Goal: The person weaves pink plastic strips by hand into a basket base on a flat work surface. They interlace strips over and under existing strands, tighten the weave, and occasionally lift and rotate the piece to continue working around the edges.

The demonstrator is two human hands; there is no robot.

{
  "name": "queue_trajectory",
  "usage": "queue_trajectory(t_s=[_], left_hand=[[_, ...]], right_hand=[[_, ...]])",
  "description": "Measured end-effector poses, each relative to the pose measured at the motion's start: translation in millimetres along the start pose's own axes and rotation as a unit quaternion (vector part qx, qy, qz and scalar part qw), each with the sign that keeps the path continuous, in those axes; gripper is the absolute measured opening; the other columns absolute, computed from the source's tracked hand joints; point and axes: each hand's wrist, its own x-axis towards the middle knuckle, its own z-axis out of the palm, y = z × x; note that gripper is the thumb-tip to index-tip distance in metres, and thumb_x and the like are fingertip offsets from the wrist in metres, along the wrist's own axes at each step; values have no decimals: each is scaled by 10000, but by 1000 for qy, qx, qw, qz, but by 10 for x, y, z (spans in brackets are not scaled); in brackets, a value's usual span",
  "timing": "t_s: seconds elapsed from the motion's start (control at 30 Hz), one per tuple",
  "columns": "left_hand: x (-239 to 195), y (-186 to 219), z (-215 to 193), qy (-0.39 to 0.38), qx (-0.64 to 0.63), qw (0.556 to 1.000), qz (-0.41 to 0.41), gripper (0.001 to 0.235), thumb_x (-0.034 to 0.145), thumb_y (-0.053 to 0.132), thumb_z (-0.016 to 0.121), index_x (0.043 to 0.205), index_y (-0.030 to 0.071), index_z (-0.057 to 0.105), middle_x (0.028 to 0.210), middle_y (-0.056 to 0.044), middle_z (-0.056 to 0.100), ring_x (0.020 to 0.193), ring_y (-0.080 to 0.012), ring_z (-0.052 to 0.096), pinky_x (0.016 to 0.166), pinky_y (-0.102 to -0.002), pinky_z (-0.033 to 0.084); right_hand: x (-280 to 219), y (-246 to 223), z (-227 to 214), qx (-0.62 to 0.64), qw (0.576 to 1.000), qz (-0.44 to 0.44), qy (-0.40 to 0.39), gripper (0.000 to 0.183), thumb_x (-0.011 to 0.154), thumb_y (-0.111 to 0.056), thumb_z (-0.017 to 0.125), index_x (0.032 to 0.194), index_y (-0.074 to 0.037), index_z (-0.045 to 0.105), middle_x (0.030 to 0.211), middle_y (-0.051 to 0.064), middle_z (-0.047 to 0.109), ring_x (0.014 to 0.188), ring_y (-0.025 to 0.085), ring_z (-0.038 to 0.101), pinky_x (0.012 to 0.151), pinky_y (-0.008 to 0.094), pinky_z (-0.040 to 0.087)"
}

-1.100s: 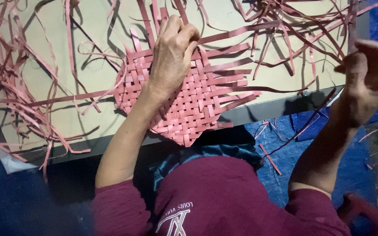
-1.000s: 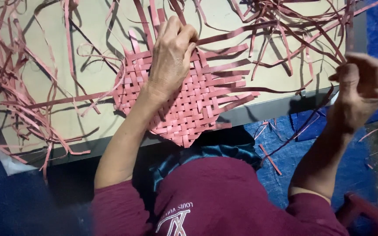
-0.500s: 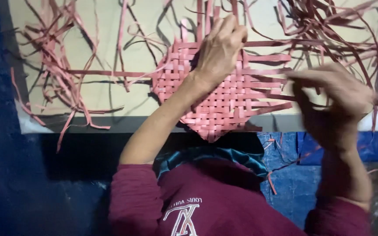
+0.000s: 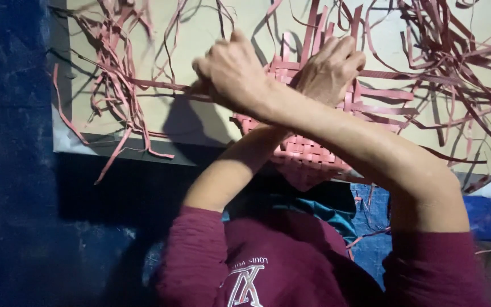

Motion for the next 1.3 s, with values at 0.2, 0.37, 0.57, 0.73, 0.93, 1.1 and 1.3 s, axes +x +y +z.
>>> queue_trajectory(t_s=[0.2,0.37,0.57,0.73,0.93,1.1,1.3], left_hand=[[-3,23,-102,-36,-47,998,-10,280,705,-152,547,906,44,549,943,-90,547,862,-207,537,756,-315,569],[-11,35,71,2,-24,1000,-18,146,762,-42,552,858,67,536,898,-77,522,824,-227,512,684,-346,547],[-9,44,77,0,-7,1000,-23,144,763,-14,585,866,80,552,903,-59,554,824,-204,538,707,-319,554],[-7,3,-5,-28,23,999,19,193,758,-12,622,922,74,569,983,-87,567,890,-219,560,758,-308,546],[47,70,-191,-46,-44,997,31,124,746,-29,503,816,71,518,827,-70,491,798,-222,477,683,-323,472],[-9,66,-34,22,-23,1000,3,81,761,43,617,825,66,574,852,-44,516,787,-204,492,581,-308,546],[179,248,-495,-72,-106,990,61,46,764,34,532,775,41,488,808,-112,455,764,-280,419,662,-382,352]], right_hand=[[-1,-102,58,113,992,-3,-55,351,851,79,379,821,-127,662,372,-35,462,384,166,529,984,493,296],[-53,260,216,251,967,3,-38,69,845,37,535,790,67,563,684,128,589,535,182,590,454,238,535],[-160,277,87,369,919,-135,-25,591,672,155,554,1232,62,391,1135,228,530,1011,307,537,856,377,442],[-127,-5,-463,468,871,-133,69,151,894,-109,535,766,-79,461,634,15,496,523,120,444,469,243,359],[-311,15,-823,569,798,-146,132,143,895,-105,515,770,-83,450,675,-11,477,640,86,436,604,213,368],[-1051,214,-1112,475,862,-148,101,153,902,-96,485,756,-58,464,618,31,454,521,142,437,523,265,377],[-2414,453,-1492,479,863,70,143,100,796,-58,570,760,32,546,683,99,550,622,201,540,608,288,434]])
